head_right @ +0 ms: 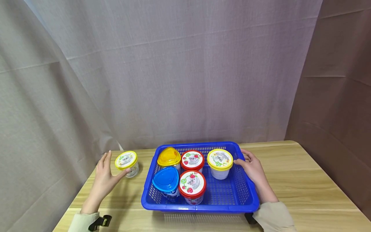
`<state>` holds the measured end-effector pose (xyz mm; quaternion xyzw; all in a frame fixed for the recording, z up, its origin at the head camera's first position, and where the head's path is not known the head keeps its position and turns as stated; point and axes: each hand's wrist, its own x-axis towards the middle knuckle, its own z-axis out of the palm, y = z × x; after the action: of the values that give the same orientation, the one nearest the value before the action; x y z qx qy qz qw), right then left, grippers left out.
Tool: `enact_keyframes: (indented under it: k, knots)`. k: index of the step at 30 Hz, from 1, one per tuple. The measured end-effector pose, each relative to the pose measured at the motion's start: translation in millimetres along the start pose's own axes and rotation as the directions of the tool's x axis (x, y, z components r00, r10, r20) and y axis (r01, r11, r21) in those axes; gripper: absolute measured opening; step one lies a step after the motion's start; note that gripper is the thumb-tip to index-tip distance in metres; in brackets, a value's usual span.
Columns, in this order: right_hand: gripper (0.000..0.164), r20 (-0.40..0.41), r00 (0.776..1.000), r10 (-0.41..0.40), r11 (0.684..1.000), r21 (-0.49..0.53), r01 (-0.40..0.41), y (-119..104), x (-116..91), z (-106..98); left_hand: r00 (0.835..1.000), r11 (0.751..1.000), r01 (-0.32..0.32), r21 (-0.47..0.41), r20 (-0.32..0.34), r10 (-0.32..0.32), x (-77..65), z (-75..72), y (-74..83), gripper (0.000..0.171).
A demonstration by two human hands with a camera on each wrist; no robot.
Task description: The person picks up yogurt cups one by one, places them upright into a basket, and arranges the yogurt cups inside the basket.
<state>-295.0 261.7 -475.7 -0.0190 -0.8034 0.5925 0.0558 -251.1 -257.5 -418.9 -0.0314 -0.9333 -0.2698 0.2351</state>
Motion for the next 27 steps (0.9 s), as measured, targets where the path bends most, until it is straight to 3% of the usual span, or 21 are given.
enact_keyframes:
  k: [8,19,27]
  knots:
    - [0.071,-0.007,1.0,-0.008,1.0,0.001,0.008,0,0,0,0.998,0.999,0.042,-0.012,0.043,-0.042,-2.1,2.2,-5.3,0.107]
    - [0.071,0.001,1.0,-0.001,1.0,0.0,0.001,0,0,1,0.998,0.997,0.054,-0.049,0.039,-0.052,-5.0,11.2,-13.6,0.103]
    - [0.071,-0.001,1.0,-0.009,1.0,0.0,0.009,0,0,0,0.991,0.992,0.101,-0.071,0.092,-0.094,-3.2,15.3,-17.5,0.103]
